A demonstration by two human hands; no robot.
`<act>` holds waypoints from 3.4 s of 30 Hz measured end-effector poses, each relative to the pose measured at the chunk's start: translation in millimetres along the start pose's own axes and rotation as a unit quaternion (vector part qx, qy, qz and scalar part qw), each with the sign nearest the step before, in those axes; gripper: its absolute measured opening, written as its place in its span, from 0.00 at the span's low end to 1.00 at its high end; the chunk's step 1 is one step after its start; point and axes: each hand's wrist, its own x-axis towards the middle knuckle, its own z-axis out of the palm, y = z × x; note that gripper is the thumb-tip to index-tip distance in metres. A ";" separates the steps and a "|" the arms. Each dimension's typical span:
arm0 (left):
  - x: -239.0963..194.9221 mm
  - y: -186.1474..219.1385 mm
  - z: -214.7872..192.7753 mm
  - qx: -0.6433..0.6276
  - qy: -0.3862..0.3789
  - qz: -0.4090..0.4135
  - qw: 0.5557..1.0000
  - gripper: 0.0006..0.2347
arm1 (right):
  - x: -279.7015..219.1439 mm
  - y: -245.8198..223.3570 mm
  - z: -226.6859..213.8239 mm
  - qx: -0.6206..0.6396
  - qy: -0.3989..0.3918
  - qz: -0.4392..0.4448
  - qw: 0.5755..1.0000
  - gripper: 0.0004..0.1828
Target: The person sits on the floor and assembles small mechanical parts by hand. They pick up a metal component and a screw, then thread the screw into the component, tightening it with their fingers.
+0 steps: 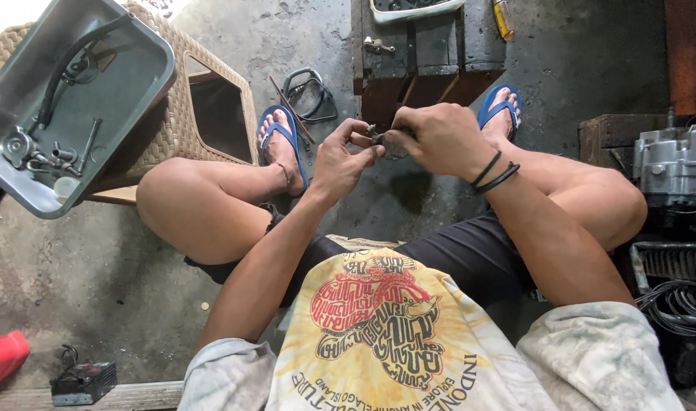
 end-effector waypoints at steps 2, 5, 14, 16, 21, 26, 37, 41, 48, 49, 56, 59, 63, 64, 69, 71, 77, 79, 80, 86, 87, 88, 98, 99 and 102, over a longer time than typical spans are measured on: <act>-0.7 -0.2 1.9 -0.003 0.002 0.004 1.000 0.12 | -1.1 10.6 3.3 -0.093 0.022 -0.011 0.995 0.09; 2.3 -1.7 0.1 0.000 0.004 0.012 1.000 0.12 | 0.1 12.4 -0.3 -0.108 0.045 -0.013 0.993 0.08; 9.7 -1.0 -0.8 -0.008 0.014 0.029 0.999 0.13 | 3.1 21.5 1.4 -0.131 0.070 -0.008 0.989 0.08; 12.3 0.4 1.4 -0.010 0.020 0.032 0.999 0.13 | 4.0 18.7 -0.1 -0.073 0.071 -0.001 0.995 0.10; 29.5 15.3 -3.5 0.052 0.008 0.073 0.996 0.13 | 12.7 19.8 -1.4 -0.125 0.110 -0.019 0.986 0.10; 39.5 67.5 -13.2 0.153 -0.014 0.106 0.982 0.13 | 15.2 17.9 -21.1 -0.035 0.166 0.015 0.985 0.07; 49.9 82.7 -3.7 0.239 -0.036 0.087 0.966 0.13 | 41.1 29.2 -21.6 -0.083 0.102 0.101 0.986 0.14; 62.5 69.0 7.2 0.192 -0.027 0.117 0.974 0.13 | 37.2 30.6 -31.0 0.111 0.170 0.053 0.978 0.09; 68.4 77.7 15.8 0.193 -0.003 0.128 0.973 0.15 | 32.8 28.4 -41.1 0.137 0.173 0.052 0.974 0.08; 68.3 81.2 14.7 0.193 -0.003 0.129 0.973 0.15 | 33.2 35.7 -43.1 0.137 0.174 0.052 0.974 0.08; 68.8 83.2 11.9 0.184 0.018 0.146 0.972 0.13 | 32.4 32.8 -42.3 0.114 0.218 0.035 0.969 0.07; 64.2 86.3 13.6 0.195 0.017 0.144 0.970 0.14 | 33.9 28.3 -42.5 0.083 0.218 0.022 0.972 0.06; 60.8 92.3 13.8 0.200 0.014 0.134 0.970 0.14 | 34.1 40.1 -47.7 -0.003 0.222 0.061 0.973 0.10; 60.6 92.0 13.3 0.200 0.016 0.139 0.970 0.14 | 34.6 36.9 -44.6 -0.005 0.226 0.058 0.972 0.10; 66.6 85.3 15.7 0.216 0.019 0.120 0.969 0.16 | 37.8 26.7 -36.1 0.076 0.219 0.025 0.972 0.05; 71.3 83.2 16.5 0.220 0.018 0.117 0.968 0.16 | 38.9 22.0 -45.0 0.034 0.212 0.046 0.976 0.06; 71.9 78.4 18.7 0.222 0.028 0.099 0.970 0.16 | 37.7 25.6 -39.0 -0.048 0.199 0.076 0.976 0.08; 69.0 82.4 18.7 0.219 0.030 0.100 0.970 0.17 | 35.3 31.7 -41.5 -0.045 0.194 0.077 0.977 0.09; 66.0 85.7 17.0 0.204 0.034 0.108 0.972 0.16 | 33.8 36.6 -40.7 -0.084 0.200 0.098 0.971 0.08; 61.5 87.3 20.4 0.206 0.023 0.121 0.971 0.15 | 31.7 41.7 -36.1 0.041 0.213 0.107 0.970 0.09; 60.0 86.6 21.3 0.214 0.020 0.116 0.970 0.15 | 34.0 40.1 -28.7 0.127 0.204 0.090 0.966 0.09; 60.4 86.8 21.5 0.215 0.020 0.116 0.969 0.15 | 34.3 39.6 -27.8 0.128 0.205 0.090 0.966 0.09; 55.0 86.8 20.8 0.208 0.016 0.125 0.970 0.14 | 25.3 24.8 -41.2 0.015 0.196 0.094 0.976 0.07; 55.3 86.5 20.7 0.211 0.017 0.130 0.969 0.14 | 27.2 31.9 -35.2 0.083 0.210 0.085 0.971 0.07; 57.0 80.9 24.2 0.207 0.025 0.122 0.970 0.15 | 27.9 20.6 -39.3 0.026 0.170 0.090 0.981 0.09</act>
